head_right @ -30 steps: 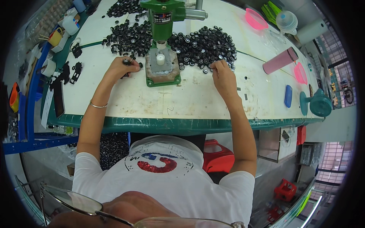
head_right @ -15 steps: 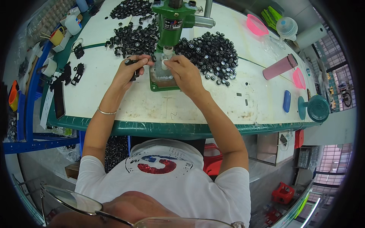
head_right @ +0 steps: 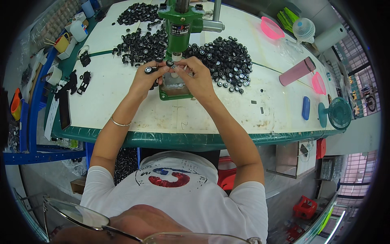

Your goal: Assembling small black plastic components using a manual press machine at a factory workbench.

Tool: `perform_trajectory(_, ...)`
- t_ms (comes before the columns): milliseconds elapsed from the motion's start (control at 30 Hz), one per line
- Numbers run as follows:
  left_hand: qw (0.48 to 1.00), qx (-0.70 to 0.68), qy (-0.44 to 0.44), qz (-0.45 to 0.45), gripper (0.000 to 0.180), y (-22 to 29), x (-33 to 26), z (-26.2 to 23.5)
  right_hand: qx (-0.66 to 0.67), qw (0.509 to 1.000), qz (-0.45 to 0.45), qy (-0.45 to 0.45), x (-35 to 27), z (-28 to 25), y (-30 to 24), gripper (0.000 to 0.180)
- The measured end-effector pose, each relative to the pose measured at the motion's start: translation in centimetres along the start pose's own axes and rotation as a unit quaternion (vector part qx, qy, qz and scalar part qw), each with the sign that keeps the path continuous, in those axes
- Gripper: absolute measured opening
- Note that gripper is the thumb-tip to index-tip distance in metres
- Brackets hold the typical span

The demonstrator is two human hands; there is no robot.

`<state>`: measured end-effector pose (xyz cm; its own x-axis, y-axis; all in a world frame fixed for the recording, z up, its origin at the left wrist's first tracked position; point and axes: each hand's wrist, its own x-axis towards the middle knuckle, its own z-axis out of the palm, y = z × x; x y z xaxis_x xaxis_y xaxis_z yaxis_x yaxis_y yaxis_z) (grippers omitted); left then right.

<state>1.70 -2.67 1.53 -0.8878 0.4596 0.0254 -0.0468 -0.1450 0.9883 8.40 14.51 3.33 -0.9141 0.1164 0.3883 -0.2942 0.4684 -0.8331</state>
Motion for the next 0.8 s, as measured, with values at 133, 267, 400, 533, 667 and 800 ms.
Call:
perform_trajectory(133,0.999,0.043,0.016,0.005,0.017,0.5,0.0,0.5,0.047,0.995,0.083,-0.019,0.2,-0.1,0.4,0.018)
perform_trajectory(267,0.998,0.031,0.039,0.032,0.017,0.2,1.0,1.0,0.159,0.98,0.118,0.014,0.6,-1.5,0.3,0.022)
perform_trajectory(400,0.999,0.02,0.035,0.021,0.018,0.2,1.3,1.2,0.088,0.989,0.089,0.074,3.3,-5.5,-0.4,0.024)
perform_trajectory(533,0.999,0.005,0.025,0.04,0.016,-0.2,1.5,1.6,0.127,0.978,0.057,0.155,8.5,-8.9,-1.1,0.029)
perform_trajectory(667,0.998,-0.007,0.027,0.057,0.015,-0.3,1.8,1.8,0.248,0.961,-0.052,0.112,15.6,-10.4,-5.0,0.019)
perform_trajectory(800,0.998,-0.024,0.017,0.049,0.015,-0.4,2.0,1.5,0.346,0.919,0.101,0.159,19.0,-9.2,-13.6,0.027)
